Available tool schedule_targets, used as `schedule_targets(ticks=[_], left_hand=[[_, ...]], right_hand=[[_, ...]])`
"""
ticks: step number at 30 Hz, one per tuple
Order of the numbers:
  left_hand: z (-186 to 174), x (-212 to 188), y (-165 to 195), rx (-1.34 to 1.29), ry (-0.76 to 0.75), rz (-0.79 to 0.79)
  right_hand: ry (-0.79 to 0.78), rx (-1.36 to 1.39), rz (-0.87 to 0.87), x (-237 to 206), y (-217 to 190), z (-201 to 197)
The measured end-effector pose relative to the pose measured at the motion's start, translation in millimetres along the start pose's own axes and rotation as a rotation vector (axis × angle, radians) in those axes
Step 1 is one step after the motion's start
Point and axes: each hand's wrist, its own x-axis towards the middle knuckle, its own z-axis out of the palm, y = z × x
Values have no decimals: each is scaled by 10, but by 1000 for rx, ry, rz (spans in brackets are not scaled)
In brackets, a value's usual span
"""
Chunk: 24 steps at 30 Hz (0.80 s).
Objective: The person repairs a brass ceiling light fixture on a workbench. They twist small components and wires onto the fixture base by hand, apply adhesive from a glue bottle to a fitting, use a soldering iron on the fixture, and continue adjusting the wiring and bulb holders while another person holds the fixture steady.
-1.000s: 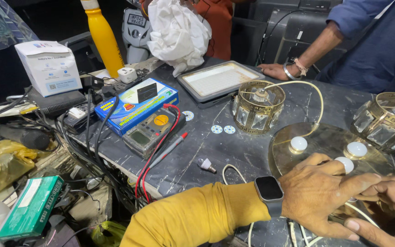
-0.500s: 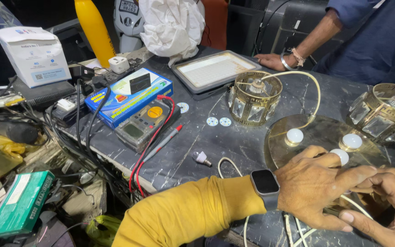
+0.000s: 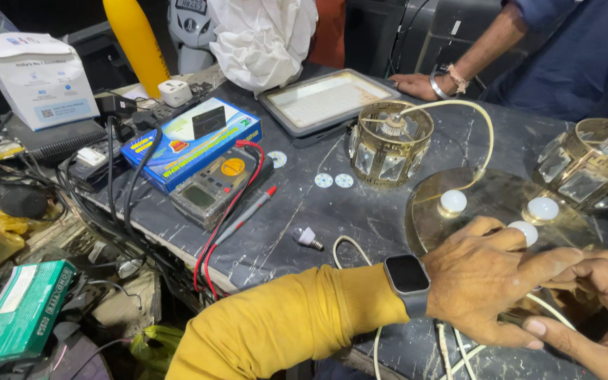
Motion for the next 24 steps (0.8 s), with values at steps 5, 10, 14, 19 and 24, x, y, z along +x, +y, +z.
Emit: schedule_targets(ticks=[5,10,14,19,24], left_hand=[[-17,27,10,-40,16,-3],[9,18,26,-5,-43,-40],[34,12,-5,-52,6,-10],[42,20,-21,-62,10,-8],[4,6,6,-47,7,-16]], right_hand=[[27,-47,-42,69,-58,-56],[24,-26,-22,47,-81,-47],[-5,-47,-5,23,-58,-27],[11,-24,-29,24,-34,-19],[2,-38,2,23,-60,-19]])
